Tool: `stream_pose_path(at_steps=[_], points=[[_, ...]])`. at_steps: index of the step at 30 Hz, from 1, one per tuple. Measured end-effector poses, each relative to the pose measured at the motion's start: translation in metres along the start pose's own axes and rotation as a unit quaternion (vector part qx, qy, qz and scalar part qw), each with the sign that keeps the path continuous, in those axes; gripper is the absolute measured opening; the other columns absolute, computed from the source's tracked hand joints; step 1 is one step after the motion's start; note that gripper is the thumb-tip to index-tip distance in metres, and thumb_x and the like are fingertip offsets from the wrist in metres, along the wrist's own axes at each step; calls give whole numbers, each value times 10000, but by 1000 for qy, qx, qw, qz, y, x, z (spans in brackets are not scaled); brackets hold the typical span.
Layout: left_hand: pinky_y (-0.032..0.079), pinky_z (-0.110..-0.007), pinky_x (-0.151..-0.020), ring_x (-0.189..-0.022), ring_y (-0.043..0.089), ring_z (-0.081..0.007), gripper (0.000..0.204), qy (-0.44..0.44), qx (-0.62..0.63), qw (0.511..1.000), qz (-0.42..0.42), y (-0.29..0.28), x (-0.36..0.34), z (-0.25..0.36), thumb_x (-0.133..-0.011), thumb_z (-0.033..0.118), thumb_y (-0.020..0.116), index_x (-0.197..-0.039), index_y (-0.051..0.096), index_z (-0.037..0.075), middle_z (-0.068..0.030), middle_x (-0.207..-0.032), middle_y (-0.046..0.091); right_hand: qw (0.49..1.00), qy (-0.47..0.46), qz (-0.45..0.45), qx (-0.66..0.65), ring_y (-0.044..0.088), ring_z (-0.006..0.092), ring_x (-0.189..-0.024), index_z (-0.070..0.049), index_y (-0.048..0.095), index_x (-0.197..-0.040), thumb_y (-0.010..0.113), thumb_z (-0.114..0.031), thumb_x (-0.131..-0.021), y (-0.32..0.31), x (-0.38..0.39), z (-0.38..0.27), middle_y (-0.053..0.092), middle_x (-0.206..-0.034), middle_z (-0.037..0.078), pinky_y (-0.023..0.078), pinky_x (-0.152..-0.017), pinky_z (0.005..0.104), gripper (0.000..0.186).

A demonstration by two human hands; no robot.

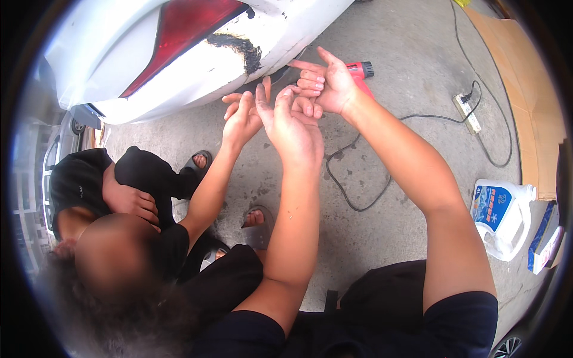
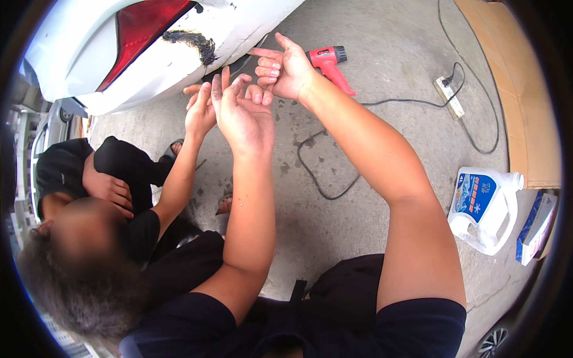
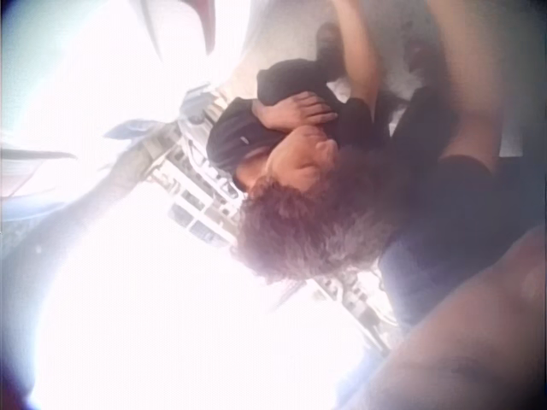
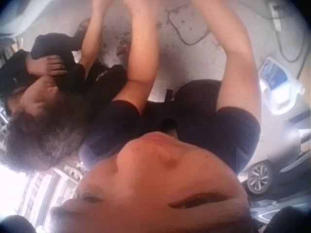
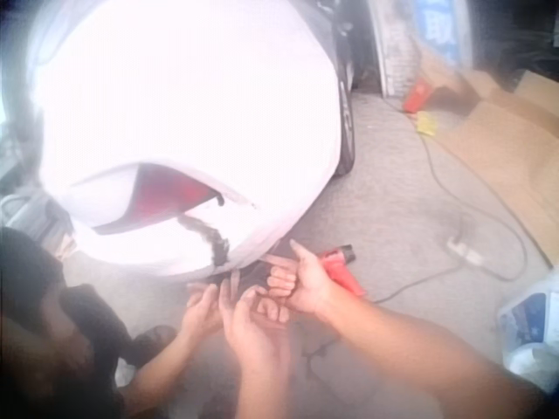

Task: The person uses a heat gun to apply heat to a damaged area on the rear bumper of a white car while another person assists by holding the bumper. The person then uses a metal rod to press and smooth the heated section.

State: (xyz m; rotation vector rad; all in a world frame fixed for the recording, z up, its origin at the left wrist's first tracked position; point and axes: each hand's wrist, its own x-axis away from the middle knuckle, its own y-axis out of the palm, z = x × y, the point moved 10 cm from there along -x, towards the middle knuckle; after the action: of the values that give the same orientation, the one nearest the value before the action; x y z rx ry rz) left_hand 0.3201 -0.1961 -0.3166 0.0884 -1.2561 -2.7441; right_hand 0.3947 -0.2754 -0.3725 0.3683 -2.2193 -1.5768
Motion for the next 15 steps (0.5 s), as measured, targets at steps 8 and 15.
stream_pose_path(at_steps=[8, 15], points=[[396, -310, -654, -705, 443, -148, 438, -114, 19, 993, -36, -2, -18, -28, -954, 137, 432, -1348, 372, -46, -80, -987, 535, 999, -16, 1, 47, 324, 145, -462, 115, 262, -1463, 298, -520, -1037, 1, 6, -4, 265, -511, -28, 496, -609, 297, 765], [435, -332, -544, -608, 495, -171, 486, 2, -90, 991, -96, 26, 7, -21, -955, 19, 409, -1423, 296, -43, -126, -939, 560, 1000, 15, -5, -5, 281, 127, -411, 95, 326, -1444, 316, -516, -1035, 3, 6, 0, 276, -510, -33, 366, -430, 277, 735]])
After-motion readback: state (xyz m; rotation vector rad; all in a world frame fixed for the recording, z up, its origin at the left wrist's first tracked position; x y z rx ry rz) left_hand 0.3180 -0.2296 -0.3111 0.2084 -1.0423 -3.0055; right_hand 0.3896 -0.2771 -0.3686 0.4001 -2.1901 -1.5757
